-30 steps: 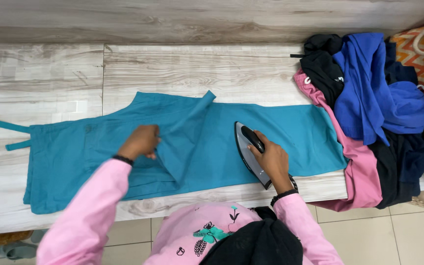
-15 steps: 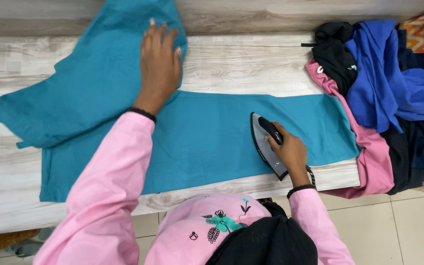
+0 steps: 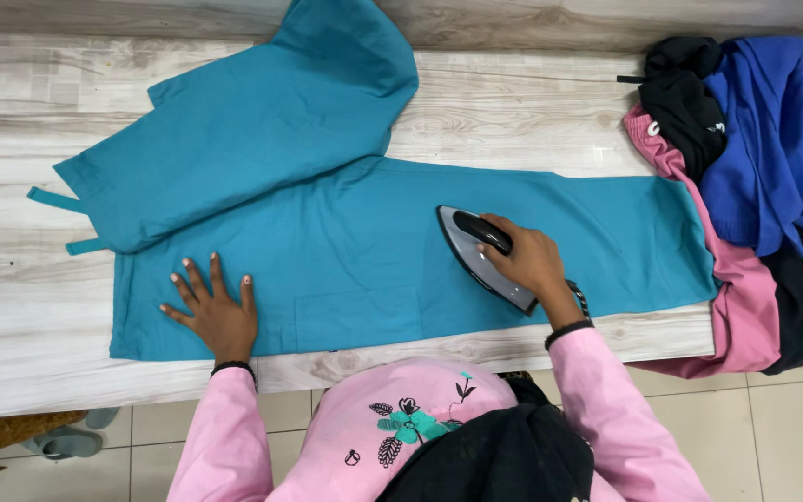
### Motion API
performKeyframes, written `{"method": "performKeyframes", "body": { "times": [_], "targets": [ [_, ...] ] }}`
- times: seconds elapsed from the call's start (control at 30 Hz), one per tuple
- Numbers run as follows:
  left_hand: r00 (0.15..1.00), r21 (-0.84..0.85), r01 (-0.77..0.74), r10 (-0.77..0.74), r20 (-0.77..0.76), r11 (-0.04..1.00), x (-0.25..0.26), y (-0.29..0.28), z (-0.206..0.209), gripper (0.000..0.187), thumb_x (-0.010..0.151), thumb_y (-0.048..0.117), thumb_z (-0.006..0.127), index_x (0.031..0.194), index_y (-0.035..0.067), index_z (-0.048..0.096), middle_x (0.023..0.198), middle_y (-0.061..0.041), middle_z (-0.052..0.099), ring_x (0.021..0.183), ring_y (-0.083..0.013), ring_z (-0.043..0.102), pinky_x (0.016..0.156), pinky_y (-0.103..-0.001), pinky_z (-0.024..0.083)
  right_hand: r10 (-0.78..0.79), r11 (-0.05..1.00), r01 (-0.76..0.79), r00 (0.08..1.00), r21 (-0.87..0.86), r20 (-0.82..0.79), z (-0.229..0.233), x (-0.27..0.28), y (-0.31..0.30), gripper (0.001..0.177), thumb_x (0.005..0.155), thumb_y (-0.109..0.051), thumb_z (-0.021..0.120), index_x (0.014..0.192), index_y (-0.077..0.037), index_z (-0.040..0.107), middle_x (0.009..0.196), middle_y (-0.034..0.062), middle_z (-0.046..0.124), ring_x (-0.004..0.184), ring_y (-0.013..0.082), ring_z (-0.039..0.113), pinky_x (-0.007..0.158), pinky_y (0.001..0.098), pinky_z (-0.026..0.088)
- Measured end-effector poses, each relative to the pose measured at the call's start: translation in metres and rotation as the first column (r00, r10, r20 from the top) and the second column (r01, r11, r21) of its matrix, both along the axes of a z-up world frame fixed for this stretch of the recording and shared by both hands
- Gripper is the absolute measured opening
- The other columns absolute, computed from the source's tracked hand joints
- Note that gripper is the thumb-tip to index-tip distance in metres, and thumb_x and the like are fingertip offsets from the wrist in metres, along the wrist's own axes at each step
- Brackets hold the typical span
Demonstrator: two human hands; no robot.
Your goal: The person irons a teal garment on a flat surface, smoothing it with their hands and moving the iron back and forth across the fabric. They reposition the garment multiple times to cover different areas and continue ironing until the end of the clip.
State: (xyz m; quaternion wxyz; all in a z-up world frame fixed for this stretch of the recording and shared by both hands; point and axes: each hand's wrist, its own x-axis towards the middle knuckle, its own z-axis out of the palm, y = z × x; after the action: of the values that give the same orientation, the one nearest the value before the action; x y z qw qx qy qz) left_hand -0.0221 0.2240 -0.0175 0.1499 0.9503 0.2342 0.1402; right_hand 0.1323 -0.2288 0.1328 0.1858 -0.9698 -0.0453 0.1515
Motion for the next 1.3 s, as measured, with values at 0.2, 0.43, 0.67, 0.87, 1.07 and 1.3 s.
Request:
{"method": "performKeyframes", "body": {
  "times": [0.2,0.43,0.67,0.87,1.07,1.3],
  "targets": [
    [1.000,0.018,-0.026,0.026,-0.005,1.000,0.004,-0.004,0.005,0.064,0.110,0.053,0.044,0.161,0.015,0.046,0.171,-0.024,0.027,0.157,-0.0512,0.017,0.114,-0.082,-0.001,0.220,0.971,-0.235,0.951,0.046,0.216,-0.018,0.016,0.085,0.055,0.091,-0.042,0.071,0.142,-0.023,0.060,0.093,0.0176,0.074,0.080,0.0387,0.071,0.070,0.0496,0.055],
    [1.000,-0.005,-0.019,0.019,-0.018,1.000,0.004,-0.002,0.013,0.064,0.109,0.054,0.045,0.161,0.015,0.046,0.171,-0.024,0.027,0.157,-0.0509,0.017,0.115,-0.082,0.000,0.047,0.996,-0.030,0.979,-0.086,0.199,-0.031,0.047,0.088,0.059,0.094,-0.044,0.067,0.149,-0.029,0.054,0.090,0.0194,0.072,0.079,0.0379,0.071,0.069,0.0503,0.055],
    [0.999,0.005,-0.029,0.029,-0.020,1.000,0.004,-0.005,0.014,0.064,0.110,0.054,0.043,0.161,0.017,0.045,0.172,-0.023,0.026,0.157,-0.0497,0.018,0.115,-0.082,0.000,-0.317,0.924,0.349,0.928,-0.159,0.195,-0.025,0.072,-0.035,0.058,0.092,-0.050,0.071,0.146,-0.030,0.059,0.101,0.0206,0.075,0.092,0.0414,0.071,0.080,0.0511,0.055],
    [0.999,0.009,-0.035,0.035,-0.013,0.999,0.005,-0.005,0.016,0.063,0.110,0.054,0.042,0.161,0.017,0.045,0.172,-0.022,0.027,0.157,-0.0495,0.018,0.115,-0.082,0.001,-0.291,0.955,0.293,0.955,-0.046,0.052,0.005,0.019,-0.063,0.058,0.083,-0.047,0.078,0.139,-0.033,0.066,0.095,0.0139,0.077,0.086,0.0334,0.074,0.077,0.0440,0.056],
    [0.998,0.028,-0.044,0.045,-0.037,0.999,0.007,-0.006,0.018,0.063,0.110,0.053,0.044,0.161,0.017,0.045,0.172,-0.022,0.025,0.157,-0.0489,0.019,0.117,-0.080,0.001,0.063,0.995,-0.055,0.995,0.088,-0.084,0.021,-0.044,-0.008,0.059,0.069,-0.047,0.084,0.125,-0.034,0.072,0.093,0.0088,0.079,0.073,0.0300,0.075,0.064,0.0407,0.057],
    [0.998,-0.004,-0.032,0.032,-0.048,0.999,0.006,-0.004,0.018,0.064,0.110,0.052,0.043,0.161,0.016,0.045,0.172,-0.023,0.024,0.157,-0.0490,0.014,0.115,-0.081,-0.001,0.332,0.929,-0.335,0.942,0.155,0.045,0.006,-0.052,0.066,0.056,0.083,-0.040,0.075,0.137,-0.031,0.065,0.096,0.0079,0.076,0.076,0.0317,0.071,0.066,0.0428,0.056]
  ]
}}
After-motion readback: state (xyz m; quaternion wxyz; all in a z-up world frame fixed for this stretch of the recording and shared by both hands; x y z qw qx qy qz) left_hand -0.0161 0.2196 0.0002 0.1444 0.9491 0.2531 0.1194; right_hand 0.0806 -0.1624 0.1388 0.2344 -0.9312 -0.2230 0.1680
